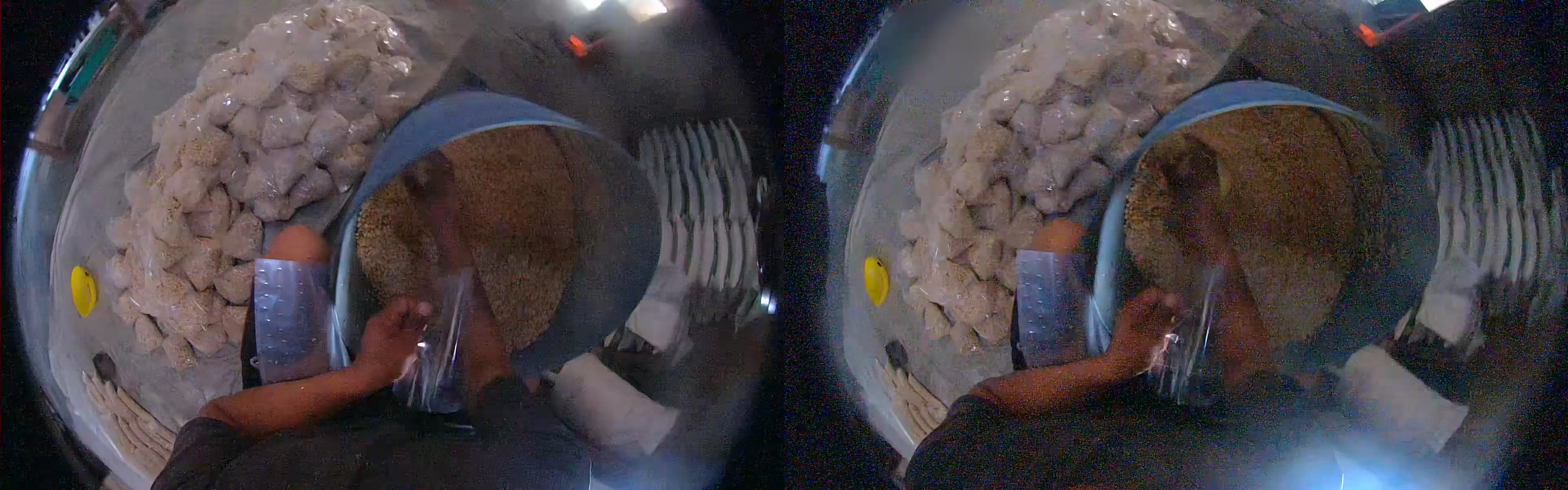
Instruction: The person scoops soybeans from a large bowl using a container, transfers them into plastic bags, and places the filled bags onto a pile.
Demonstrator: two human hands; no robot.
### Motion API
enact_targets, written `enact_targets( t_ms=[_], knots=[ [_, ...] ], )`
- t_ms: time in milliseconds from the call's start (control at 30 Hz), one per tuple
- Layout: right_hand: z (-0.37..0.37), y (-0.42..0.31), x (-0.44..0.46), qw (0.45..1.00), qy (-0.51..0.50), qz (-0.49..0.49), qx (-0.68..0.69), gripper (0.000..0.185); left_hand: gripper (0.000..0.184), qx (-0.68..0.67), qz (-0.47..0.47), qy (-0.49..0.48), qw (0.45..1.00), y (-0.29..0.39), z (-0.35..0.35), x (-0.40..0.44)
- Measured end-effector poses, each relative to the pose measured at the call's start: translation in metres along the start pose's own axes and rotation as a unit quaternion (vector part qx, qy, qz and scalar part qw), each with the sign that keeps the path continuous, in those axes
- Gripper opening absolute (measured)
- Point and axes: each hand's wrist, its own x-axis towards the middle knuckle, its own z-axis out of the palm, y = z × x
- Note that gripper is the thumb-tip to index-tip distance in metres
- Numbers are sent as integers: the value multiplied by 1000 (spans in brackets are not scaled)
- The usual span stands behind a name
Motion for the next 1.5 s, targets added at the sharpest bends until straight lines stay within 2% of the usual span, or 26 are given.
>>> enact_targets(
  t_ms=[33,100,133,200,267,367,433,467,500,533,600,667,733,767,867,1000,1067,1100,1133,1167,1233,1333,1367,1400,1467,1500],
  knots=[
    [55,15,-2,996,36,74,-34,60,26,27,-26,-8,999,-2,2,-1],
    [129,48,-18,982,50,177,46,71,32,147,43,15,988,-9,3,0],
    [160,66,-33,965,25,206,160,77,35,207,81,28,974,-11,0,1],
    [176,75,-44,941,6,237,240,81,39,233,42,40,971,-8,-8,2],
    [185,80,-76,952,5,257,166,78,42,246,36,21,968,-8,-4,-5],
    [180,85,-128,958,0,282,54,76,42,317,115,-52,940,13,11,-17],
    [109,98,-120,939,57,268,207,75,35,350,136,-77,924,-13,6,-24],
    [58,92,-109,918,91,261,283,76,28,368,223,-93,898,-22,2,-23],
    [17,77,-108,958,23,217,187,72,21,385,309,-102,864,-26,1,-23],
    [-18,66,-114,981,-53,167,86,68,19,383,273,-117,875,-24,-1,-25],
    [-18,69,-139,971,-185,151,-29,62,14,359,199,-138,901,-18,5,-32],
    [-8,59,-166,964,-222,145,-25,59,19,361,89,-162,914,-6,15,-29],
    [16,48,-184,966,-184,168,71,57,25,349,39,-154,924,-1,18,-26],
    [26,45,-189,962,-162,180,123,56,36,361,7,-157,919,-2,16,-24],
    [26,25,-221,937,-136,221,233,53,35,393,82,-155,903,20,21,-26],
    [12,26,-245,885,-88,311,334,50,29,436,118,-108,885,10,14,-16],
    [3,38,-254,832,-30,402,381,49,22,165,124,-50,977,-33,-10,-2],
    [-5,42,-259,796,-1,452,403,48,17,333,213,-48,918,-16,-15,-3],
    [-12,43,-264,757,25,496,425,48,12,488,297,-37,820,0,-19,-4],
    [-20,42,-267,718,52,534,443,48,11,367,286,-10,885,6,-19,-7],
    [-15,39,-279,687,94,567,443,48,10,115,251,26,961,25,-21,-12],
    [37,60,-296,761,163,530,337,53,11,126,256,-10,958,32,-18,2],
    [57,65,-302,791,190,508,282,57,16,154,236,36,959,41,-1,-10],
    [37,59,-302,741,196,541,345,54,14,283,251,91,921,44,-6,-23],
    [-50,48,-286,553,197,619,522,50,20,288,319,63,901,52,-21,-30],
    [-81,45,-280,490,184,640,562,48,21,637,475,72,603,64,-58,-21]
  ],
)
